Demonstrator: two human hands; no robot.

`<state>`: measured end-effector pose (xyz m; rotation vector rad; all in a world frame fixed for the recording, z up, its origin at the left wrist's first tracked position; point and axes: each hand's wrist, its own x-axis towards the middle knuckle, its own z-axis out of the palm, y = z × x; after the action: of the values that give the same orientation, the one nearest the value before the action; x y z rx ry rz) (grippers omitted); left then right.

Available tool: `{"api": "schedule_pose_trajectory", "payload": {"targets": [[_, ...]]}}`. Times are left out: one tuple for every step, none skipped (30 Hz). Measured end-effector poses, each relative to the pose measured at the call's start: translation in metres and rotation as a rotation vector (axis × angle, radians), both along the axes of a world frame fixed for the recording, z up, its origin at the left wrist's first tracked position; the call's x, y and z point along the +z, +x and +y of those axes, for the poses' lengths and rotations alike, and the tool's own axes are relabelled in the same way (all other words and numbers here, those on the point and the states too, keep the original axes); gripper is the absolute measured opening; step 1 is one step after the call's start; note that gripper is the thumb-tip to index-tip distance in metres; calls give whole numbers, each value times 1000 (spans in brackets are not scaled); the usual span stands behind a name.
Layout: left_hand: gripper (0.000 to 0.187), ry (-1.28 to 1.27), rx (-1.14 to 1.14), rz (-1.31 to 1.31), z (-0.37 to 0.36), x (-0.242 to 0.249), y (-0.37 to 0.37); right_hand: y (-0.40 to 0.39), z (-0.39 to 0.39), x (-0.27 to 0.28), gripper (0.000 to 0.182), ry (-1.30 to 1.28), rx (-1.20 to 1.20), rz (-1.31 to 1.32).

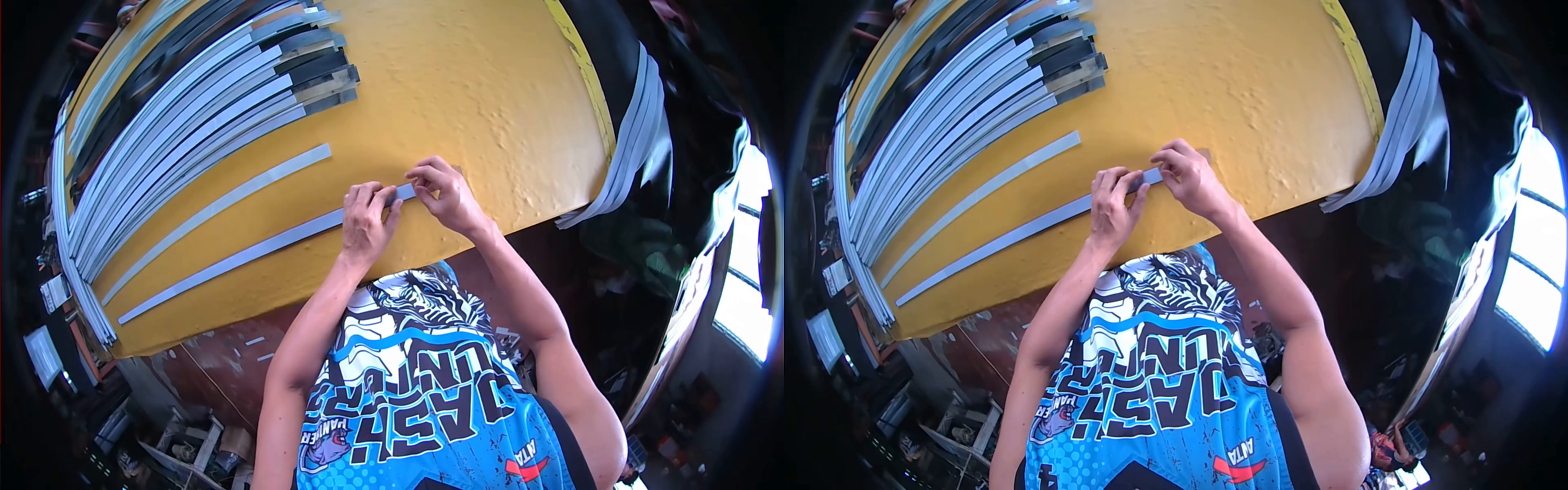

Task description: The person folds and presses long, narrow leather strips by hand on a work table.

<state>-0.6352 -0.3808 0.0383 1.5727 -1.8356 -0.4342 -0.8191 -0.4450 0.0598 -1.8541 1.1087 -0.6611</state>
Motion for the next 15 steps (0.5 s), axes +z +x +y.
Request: {"api": "schedule_pose_trajectory", "payload": {"targets": [[23, -3, 3, 2, 0, 0, 0, 0, 0, 0, 25, 90, -60, -76], [23, -3, -1, 2, 0, 0, 0, -1, -1, -3, 25, 90, -64, -76], [23, -1, 0, 5, 0, 0, 0, -2, -1, -8, 26, 146, -108, -129], [23, 1, 2, 9, -1, 1, 0, -3, -2, -13, 26, 201, -153, -184], [23, 0, -1, 8, -1, 0, 0, -3, -2, -16, 26, 200, -156, -185], [23, 0, -2, 7, -1, 1, 0, -4, -2, -18, 26, 217, -165, -214], [23, 0, -2, 6, -1, 1, 0, -5, -2, -20, 26, 235, -174, -244], [23, -1, -3, 5, -1, 1, 0, -5, -1, -23, 26, 233, -175, -245], [23, -3, -4, 2, -1, 1, 0, -6, -1, -26, 24, 255, -184, -285], [23, -5, -5, -1, -1, 1, 0, -7, -1, -29, 22, 277, -192, -326], [23, -7, -5, -2, -1, 0, 0, -8, -2, -29, 22, 276, -193, -327], [23, -11, -7, -4, -1, 0, 1, -10, -3, -28, 21, 350, -237, -453], [23, -14, -9, -6, -1, 0, 1, -12, -4, -27, 20, 425, -282, -578], [23, -16, -9, -5, -1, -1, 1, -14, -5, -21, 20, 424, -281, -578], [24, -23, -10, -7, -1, -1, 1, -15, -5, -13, 20, 424, -371, -632]]}}
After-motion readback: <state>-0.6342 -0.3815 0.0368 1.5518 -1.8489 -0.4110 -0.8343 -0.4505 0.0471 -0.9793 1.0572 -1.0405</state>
